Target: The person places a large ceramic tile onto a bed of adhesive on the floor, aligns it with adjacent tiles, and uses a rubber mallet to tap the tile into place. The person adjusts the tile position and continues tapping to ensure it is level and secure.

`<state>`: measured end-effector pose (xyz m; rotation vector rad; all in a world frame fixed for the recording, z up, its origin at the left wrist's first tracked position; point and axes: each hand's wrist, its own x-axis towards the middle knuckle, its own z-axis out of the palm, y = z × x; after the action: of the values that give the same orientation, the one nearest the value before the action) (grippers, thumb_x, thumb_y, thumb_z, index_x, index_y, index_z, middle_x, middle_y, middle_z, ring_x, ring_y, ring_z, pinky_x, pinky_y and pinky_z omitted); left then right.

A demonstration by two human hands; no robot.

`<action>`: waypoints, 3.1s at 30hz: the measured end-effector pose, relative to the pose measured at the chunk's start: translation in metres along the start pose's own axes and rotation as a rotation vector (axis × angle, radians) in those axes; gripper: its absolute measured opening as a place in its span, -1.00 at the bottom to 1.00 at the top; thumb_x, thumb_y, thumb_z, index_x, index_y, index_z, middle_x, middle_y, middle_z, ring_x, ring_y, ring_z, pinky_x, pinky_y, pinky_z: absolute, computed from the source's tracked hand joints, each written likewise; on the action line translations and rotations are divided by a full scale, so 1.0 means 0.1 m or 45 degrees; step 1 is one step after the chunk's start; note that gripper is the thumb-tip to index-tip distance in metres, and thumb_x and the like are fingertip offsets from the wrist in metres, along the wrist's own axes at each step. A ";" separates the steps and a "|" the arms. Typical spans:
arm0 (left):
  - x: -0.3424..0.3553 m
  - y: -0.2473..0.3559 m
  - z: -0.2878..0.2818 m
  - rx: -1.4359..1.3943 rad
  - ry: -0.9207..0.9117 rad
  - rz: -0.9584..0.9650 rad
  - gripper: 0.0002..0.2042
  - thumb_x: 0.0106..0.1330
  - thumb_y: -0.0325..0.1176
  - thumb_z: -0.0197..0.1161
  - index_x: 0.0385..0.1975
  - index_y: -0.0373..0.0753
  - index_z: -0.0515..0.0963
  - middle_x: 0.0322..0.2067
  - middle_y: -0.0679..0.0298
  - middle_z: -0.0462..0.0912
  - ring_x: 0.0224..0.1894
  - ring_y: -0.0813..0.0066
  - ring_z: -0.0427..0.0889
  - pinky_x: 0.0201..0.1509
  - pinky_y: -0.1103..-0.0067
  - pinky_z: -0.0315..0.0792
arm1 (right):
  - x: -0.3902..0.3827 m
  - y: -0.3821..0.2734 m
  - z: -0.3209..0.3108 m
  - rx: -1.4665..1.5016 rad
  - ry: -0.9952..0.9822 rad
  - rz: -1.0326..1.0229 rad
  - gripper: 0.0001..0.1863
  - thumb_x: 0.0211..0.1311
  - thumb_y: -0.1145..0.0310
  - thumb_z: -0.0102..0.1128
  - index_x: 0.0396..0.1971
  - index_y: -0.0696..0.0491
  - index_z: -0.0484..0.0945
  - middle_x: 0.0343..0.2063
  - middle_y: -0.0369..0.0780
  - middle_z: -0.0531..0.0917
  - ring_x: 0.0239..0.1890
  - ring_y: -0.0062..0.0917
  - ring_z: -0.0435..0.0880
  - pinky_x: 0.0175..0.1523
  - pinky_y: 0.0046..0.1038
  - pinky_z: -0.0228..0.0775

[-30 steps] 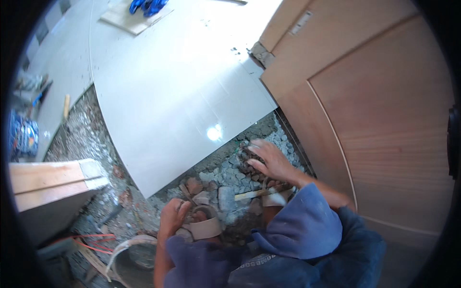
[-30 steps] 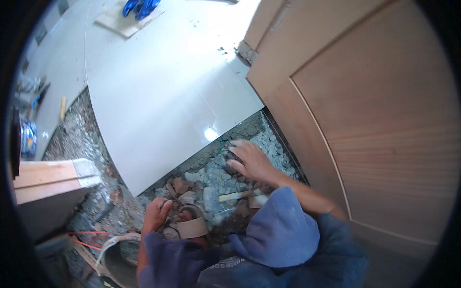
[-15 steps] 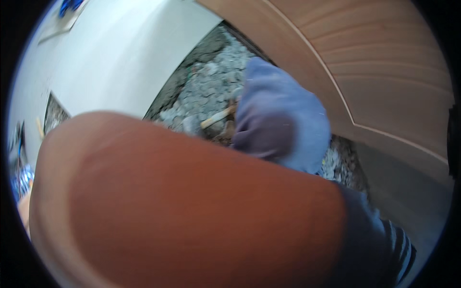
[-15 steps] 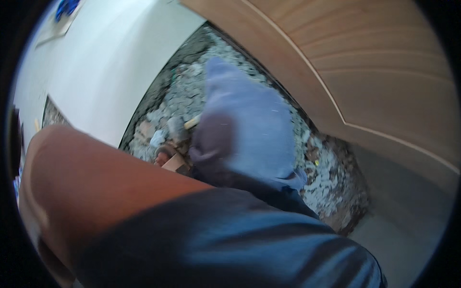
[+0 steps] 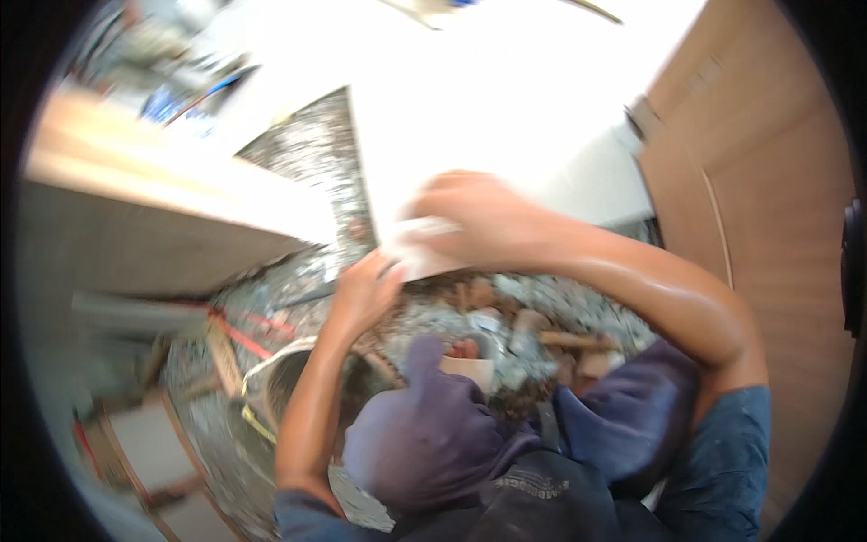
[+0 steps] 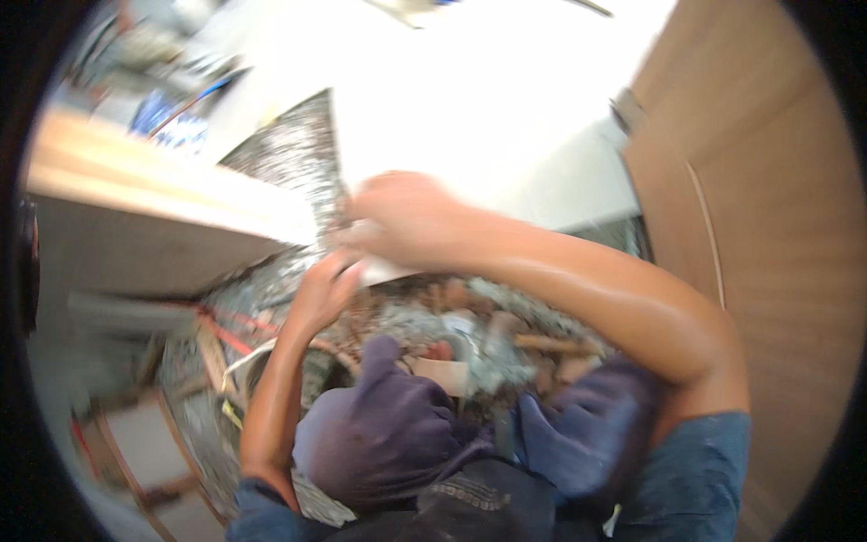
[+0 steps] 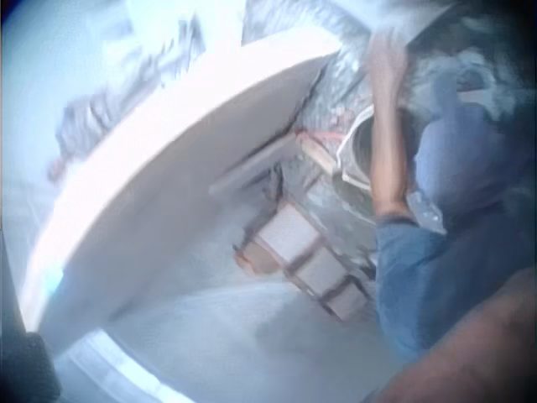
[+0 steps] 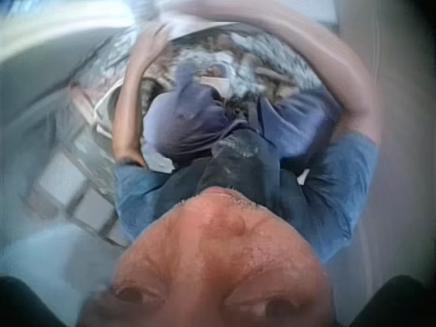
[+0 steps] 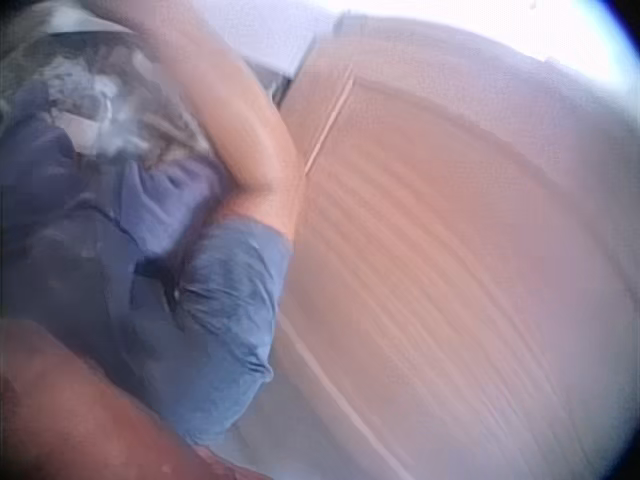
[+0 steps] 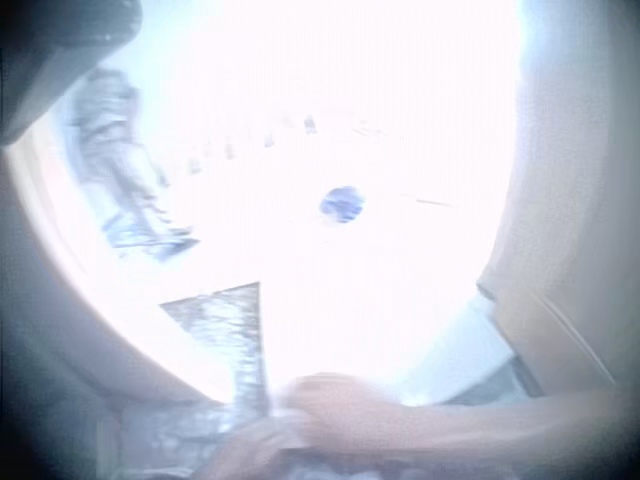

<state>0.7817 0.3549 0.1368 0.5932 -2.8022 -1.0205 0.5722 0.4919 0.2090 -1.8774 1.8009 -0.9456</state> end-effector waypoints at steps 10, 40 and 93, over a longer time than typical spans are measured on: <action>2.21 2.12 0.29 0.549 -0.167 0.092 -0.83 0.15 -0.28 0.21 -0.34 -0.10 0.72 -0.26 0.15 0.72 -0.16 0.29 0.70 -0.09 0.37 0.54 | -2.34 1.20 0.25 -0.113 -0.007 1.189 -0.68 0.34 0.23 0.11 -0.16 0.20 0.62 -0.23 -0.05 0.69 -0.17 -0.35 0.67 -0.01 -0.37 0.44; 1.74 -1.09 1.69 0.787 -0.153 -0.394 -0.19 0.35 0.31 -0.27 0.44 -0.17 -0.03 0.48 0.11 -0.18 0.52 0.18 -0.28 0.53 0.18 -0.35 | -1.91 3.12 0.11 -0.718 0.119 1.059 -0.18 0.35 -0.14 -0.11 0.35 0.24 0.09 0.38 0.09 0.10 0.44 -0.03 0.00 0.48 -0.12 -0.19; 4.87 -2.74 0.55 0.807 0.290 -0.596 -0.13 0.35 0.35 -0.42 0.44 -0.27 -0.10 0.47 0.09 -0.16 0.52 0.22 -0.24 0.53 0.21 -0.37 | -0.84 3.64 0.24 -0.958 0.212 1.013 -0.21 0.27 0.04 0.07 0.37 0.21 0.10 0.37 0.02 0.17 0.45 -0.11 0.04 0.47 -0.11 -0.18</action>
<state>0.4106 0.0049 -0.0979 1.3749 -2.7980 -0.0432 0.3274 0.5282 -0.0723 -1.1499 2.9295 -0.1252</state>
